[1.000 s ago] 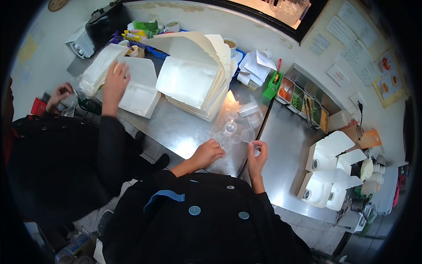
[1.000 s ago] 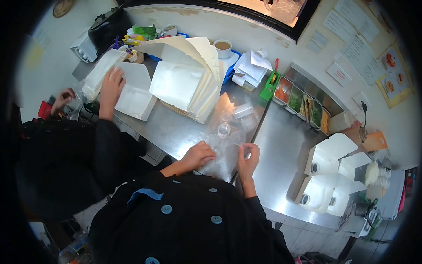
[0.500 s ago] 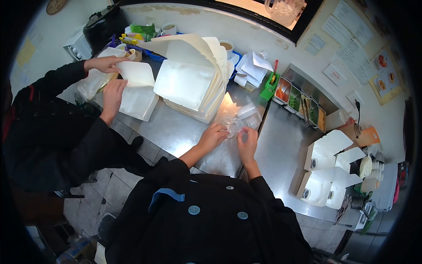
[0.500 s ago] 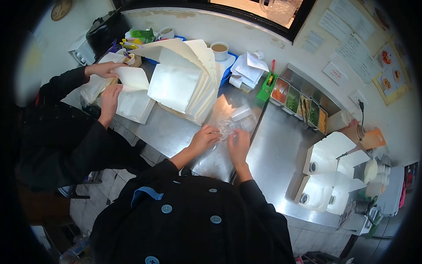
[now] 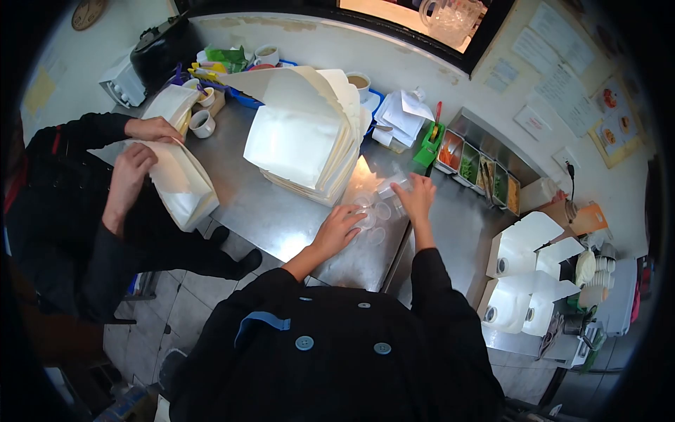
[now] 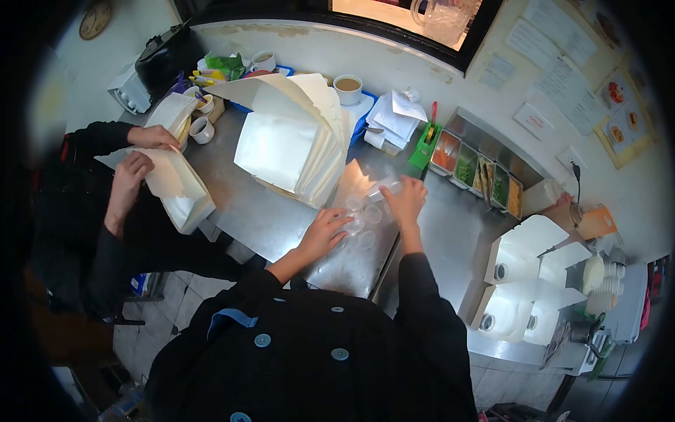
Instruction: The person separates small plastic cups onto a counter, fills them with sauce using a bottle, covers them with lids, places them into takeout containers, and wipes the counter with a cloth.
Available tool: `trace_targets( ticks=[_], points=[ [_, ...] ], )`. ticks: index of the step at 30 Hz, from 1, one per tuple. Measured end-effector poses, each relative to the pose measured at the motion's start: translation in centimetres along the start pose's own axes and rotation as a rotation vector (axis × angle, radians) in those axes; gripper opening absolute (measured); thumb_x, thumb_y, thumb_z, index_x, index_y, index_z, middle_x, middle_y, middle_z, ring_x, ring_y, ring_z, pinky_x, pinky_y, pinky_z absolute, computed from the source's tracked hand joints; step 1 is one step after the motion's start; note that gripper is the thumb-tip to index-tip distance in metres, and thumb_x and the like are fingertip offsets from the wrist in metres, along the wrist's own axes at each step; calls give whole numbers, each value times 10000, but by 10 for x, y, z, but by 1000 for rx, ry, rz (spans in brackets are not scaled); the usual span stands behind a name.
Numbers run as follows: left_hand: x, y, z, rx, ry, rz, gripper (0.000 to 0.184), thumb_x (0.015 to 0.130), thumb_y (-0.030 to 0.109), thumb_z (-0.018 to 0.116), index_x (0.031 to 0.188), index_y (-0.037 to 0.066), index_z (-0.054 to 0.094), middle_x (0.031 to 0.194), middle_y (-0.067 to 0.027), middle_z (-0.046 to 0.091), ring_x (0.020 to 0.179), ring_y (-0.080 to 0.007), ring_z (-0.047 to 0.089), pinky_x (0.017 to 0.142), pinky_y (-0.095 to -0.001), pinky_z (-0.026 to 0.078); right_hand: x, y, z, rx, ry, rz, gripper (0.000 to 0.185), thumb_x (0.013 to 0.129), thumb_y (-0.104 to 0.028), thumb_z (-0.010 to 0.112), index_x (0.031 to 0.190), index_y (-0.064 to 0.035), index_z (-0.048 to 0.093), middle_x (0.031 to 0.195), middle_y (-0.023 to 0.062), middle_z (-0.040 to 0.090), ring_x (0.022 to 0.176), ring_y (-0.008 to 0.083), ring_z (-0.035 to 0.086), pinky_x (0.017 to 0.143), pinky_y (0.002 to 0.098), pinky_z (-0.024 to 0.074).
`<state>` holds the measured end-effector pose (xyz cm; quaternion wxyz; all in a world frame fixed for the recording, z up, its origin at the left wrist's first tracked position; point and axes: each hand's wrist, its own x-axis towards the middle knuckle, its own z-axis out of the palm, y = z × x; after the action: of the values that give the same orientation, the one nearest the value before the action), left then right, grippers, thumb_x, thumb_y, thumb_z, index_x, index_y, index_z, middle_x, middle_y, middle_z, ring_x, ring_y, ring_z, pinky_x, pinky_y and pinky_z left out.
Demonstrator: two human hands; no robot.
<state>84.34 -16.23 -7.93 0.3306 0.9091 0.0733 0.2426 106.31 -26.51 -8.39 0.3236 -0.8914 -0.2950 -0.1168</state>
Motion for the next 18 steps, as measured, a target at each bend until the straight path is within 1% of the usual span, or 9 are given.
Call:
trace_targets(
  ticks=[3, 6, 9, 11, 12, 15, 18],
  points=[
    [6, 8, -5, -44, 28, -26, 381, 767, 54, 675, 1140, 98, 608, 1191, -106, 518, 1102, -302, 488, 945, -386, 420, 16, 24, 29, -12, -211, -3, 480, 650, -388, 801, 939, -32, 662, 1059, 121, 576, 1028, 333, 513, 886, 439, 423],
    [15, 19, -14, -105, 77, -41, 397, 754, 50, 676, 1142, 86, 598, 1181, -115, 514, 1104, -314, 487, 947, -388, 411, 26, 58, 40, 342, -272, 47, 449, 629, -314, 832, 927, -22, 665, 1054, 130, 587, 973, 289, 565, 834, 385, 460],
    [31, 20, -13, -155, 170, -11, 468, 750, 106, 712, 1194, 83, 564, 1190, -118, 513, 1096, -312, 505, 952, -377, 419, 26, 66, 17, 562, -197, 157, 360, 641, -191, 830, 906, -14, 663, 1050, 120, 595, 916, 239, 590, 794, 332, 472],
    [45, 28, -12, -335, 154, -147, 517, 761, 162, 734, 1227, 66, 531, 1204, -114, 512, 1108, -284, 514, 949, -375, 433, 19, 47, -14, 677, -202, 123, 309, 658, -136, 811, 897, -15, 658, 1079, 117, 595, 930, 216, 584, 797, 326, 472],
    [53, 31, -11, -423, 150, -213, 546, 766, 190, 745, 1243, 57, 514, 1212, -112, 512, 1115, -270, 518, 948, -374, 440, 19, 33, -33, 736, -203, 99, 285, 666, -109, 801, 893, -16, 655, 1093, 116, 595, 936, 205, 581, 798, 324, 472],
    [69, 31, -8, -766, 70, -339, 626, 754, 305, 777, 1223, 0, 495, 1168, -136, 546, 1023, -213, 572, 843, -339, 491, 5, -17, -95, 760, -275, -230, 245, 674, -93, 790, 862, -18, 652, 1144, 124, 588, 987, 225, 585, 829, 340, 476],
    [74, 68, -52, -949, -278, -389, 689, 764, 330, 774, 1257, -11, 433, 1100, -135, 576, 966, -189, 597, 774, -300, 518, -21, -90, -162, 595, -205, -409, 208, 681, -99, 786, 820, -20, 654, 1174, 128, 582, 1044, 253, 580, 867, 354, 468]
  ],
)
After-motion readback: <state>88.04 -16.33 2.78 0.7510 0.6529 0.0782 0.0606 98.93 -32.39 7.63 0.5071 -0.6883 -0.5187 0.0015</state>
